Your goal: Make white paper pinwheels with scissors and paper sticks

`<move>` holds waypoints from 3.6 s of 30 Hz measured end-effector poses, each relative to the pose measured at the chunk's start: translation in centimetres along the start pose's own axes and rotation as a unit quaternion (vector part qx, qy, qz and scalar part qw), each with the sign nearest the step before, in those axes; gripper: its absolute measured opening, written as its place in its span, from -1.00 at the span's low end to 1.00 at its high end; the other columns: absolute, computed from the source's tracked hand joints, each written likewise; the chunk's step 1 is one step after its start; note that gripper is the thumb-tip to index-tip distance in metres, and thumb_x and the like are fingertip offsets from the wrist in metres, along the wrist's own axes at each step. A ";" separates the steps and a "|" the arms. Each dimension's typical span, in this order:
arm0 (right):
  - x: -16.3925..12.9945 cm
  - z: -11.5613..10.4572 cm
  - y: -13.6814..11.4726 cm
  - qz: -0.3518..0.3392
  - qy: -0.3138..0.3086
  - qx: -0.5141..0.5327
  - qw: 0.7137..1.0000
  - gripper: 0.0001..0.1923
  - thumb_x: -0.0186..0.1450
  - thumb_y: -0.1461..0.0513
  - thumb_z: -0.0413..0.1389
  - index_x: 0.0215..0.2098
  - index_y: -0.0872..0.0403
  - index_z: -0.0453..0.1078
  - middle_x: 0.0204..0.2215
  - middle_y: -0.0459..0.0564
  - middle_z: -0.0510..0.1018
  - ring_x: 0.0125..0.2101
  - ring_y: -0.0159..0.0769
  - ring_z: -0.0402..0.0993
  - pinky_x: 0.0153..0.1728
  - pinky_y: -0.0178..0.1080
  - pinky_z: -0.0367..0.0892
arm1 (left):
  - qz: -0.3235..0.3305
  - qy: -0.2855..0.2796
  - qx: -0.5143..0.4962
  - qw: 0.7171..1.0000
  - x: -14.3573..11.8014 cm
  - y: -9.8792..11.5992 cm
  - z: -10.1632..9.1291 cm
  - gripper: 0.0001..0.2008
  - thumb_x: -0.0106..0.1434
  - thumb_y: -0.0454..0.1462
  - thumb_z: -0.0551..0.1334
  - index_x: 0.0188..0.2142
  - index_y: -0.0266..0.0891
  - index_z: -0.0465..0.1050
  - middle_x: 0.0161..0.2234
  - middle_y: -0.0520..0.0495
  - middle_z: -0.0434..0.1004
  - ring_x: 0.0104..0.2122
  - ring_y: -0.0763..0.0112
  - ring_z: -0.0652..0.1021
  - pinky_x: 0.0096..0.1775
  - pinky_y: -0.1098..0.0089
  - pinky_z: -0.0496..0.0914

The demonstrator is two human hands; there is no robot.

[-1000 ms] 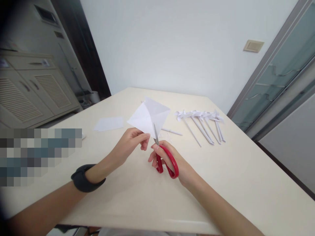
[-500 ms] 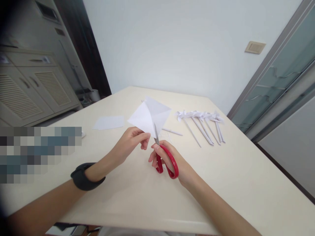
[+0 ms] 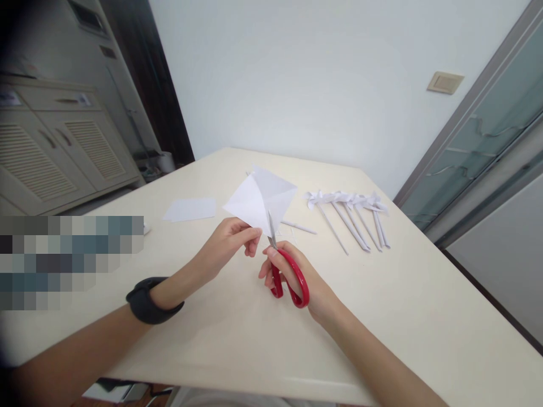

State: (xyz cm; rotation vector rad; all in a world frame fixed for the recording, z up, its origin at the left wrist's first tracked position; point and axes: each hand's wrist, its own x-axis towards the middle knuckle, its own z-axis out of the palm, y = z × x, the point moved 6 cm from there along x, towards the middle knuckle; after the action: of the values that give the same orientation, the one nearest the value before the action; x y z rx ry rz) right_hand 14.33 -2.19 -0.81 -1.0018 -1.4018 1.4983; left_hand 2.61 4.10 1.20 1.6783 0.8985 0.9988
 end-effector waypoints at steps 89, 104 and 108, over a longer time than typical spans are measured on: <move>0.5 -0.3 0.7 -0.026 0.037 -0.048 0.998 -0.78 0.33 0.05 -0.01 -0.31 0.02 0.21 -0.41 -0.10 0.46 -0.57 -0.44 0.28 -0.51 -0.27 0.22 | -0.023 -0.037 0.007 0.999 -0.5 -0.6 0.5 -0.74 0.12 -0.33 0.07 -0.69 -0.27 0.26 -0.69 0.06 0.29 -0.60 0.51 0.36 -0.47 0.45 0.25; 0.5 -0.2 0.7 -0.032 0.013 -0.031 0.999 -0.79 0.35 0.06 -0.04 -0.30 0.02 0.19 -0.39 -0.10 0.44 -0.54 -0.44 0.29 -0.52 -0.28 0.22 | -0.015 -0.048 0.009 0.999 -0.3 -0.2 0.6 -0.71 0.11 -0.35 0.05 -0.72 -0.27 0.22 -0.72 0.06 0.26 -0.61 0.52 0.34 -0.48 0.45 0.24; 0.4 -0.2 0.7 -0.026 0.017 -0.049 0.998 -0.81 0.34 0.07 -0.03 -0.28 0.01 0.19 -0.43 -0.11 0.43 -0.57 -0.44 0.28 -0.54 -0.29 0.21 | -0.011 -0.054 0.021 0.998 -0.3 -0.3 0.6 -0.70 0.11 -0.36 0.04 -0.74 -0.26 0.19 -0.73 0.06 0.25 -0.61 0.52 0.32 -0.48 0.44 0.22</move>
State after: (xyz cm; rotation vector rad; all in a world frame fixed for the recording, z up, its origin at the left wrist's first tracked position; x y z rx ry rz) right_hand 14.35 -1.75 -1.51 -1.0383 -1.4784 1.3803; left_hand 2.97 3.70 0.74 1.7363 0.8700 0.8720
